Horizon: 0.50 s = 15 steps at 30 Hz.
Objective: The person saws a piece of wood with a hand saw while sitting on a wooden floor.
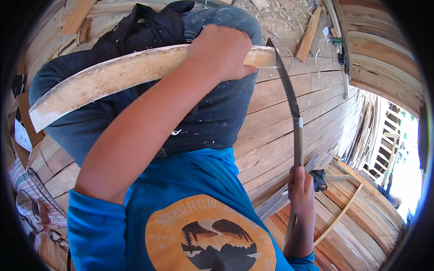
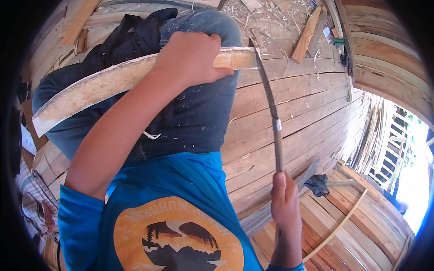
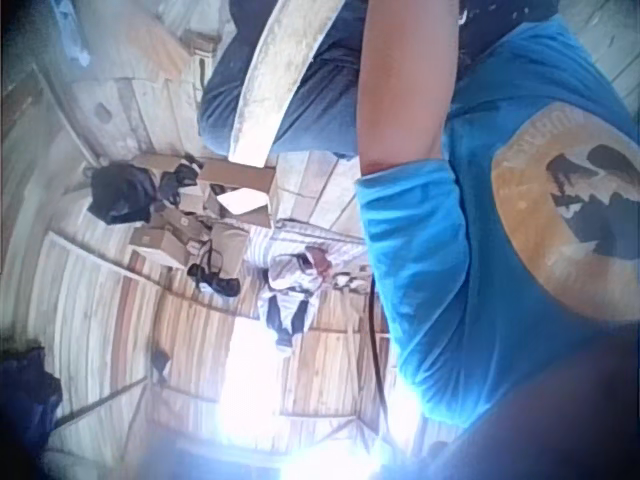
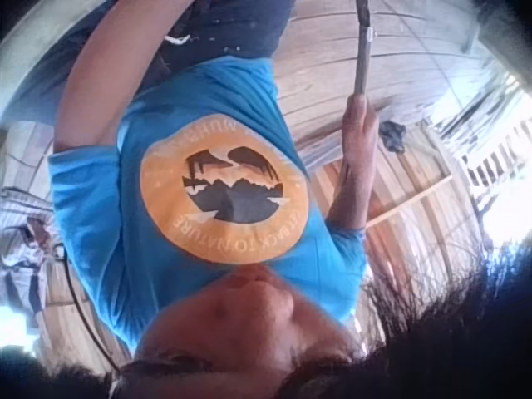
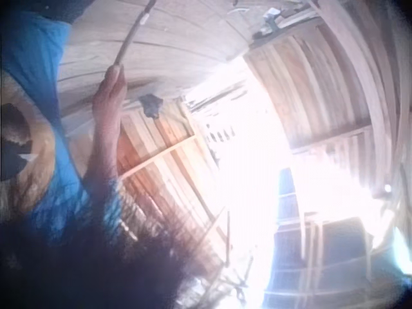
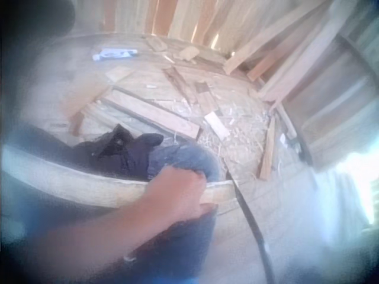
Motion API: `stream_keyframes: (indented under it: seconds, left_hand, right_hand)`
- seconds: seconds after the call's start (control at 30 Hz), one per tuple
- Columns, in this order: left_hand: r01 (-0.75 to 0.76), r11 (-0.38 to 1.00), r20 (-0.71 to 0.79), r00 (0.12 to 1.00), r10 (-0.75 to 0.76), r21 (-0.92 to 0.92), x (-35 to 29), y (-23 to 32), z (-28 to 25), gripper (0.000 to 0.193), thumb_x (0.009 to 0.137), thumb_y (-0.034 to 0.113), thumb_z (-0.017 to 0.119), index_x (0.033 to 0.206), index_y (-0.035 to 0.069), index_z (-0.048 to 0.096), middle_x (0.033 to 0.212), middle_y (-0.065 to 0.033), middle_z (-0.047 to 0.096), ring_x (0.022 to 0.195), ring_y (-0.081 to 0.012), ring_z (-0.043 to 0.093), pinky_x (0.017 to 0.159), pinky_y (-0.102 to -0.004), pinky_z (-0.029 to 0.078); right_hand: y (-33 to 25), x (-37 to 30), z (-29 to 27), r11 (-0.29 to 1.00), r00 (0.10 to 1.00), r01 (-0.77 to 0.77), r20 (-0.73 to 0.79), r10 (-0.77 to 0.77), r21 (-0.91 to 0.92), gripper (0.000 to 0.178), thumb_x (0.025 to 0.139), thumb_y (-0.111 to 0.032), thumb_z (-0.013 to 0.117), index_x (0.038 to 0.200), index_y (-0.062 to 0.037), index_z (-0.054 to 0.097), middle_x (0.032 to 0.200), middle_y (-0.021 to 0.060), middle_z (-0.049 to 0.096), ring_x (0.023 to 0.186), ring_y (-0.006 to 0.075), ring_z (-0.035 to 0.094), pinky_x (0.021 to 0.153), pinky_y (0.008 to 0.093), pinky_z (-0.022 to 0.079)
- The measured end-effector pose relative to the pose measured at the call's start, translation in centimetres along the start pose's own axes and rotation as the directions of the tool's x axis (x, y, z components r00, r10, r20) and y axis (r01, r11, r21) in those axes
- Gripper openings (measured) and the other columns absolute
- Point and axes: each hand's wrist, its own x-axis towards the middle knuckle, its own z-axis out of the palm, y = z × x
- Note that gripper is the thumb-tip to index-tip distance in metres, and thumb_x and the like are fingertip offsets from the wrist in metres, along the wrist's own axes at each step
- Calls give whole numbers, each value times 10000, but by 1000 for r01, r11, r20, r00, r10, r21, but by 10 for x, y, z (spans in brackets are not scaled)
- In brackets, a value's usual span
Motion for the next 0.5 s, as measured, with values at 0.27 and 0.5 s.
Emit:
stream_keyframes:
  seconds: [0.27, 0.5]
  left_hand:
    - [6, 999, -13, 1000, -5, 52, -11, -3, 2, 536, 783, 538, 692, 882, 15, 633, 727, -132, 687, 694, -282, 695, 627, -357, 554]
    - [-11, 997, 16, 1000, 10, 82, 1, -6, 9, 530, 768, 548, 697, 851, 27, 643, 723, -127, 686, 687, -280, 694, 612, -350, 547]
  right_hand:
    - [-25, 72, 20, 998, 998, 67, 0, -67, -6, 528, 1039, -422, 350, 714, -19, 456, 588, 28, 364, 558, 144, 350, 536, 322, 336]
    - [-37, 99, 29, 998, 999, 54, 5, -54, 12, 503, 1039, -414, 359, 721, -35, 458, 601, -8, 374, 568, 107, 341, 529, 303, 323]
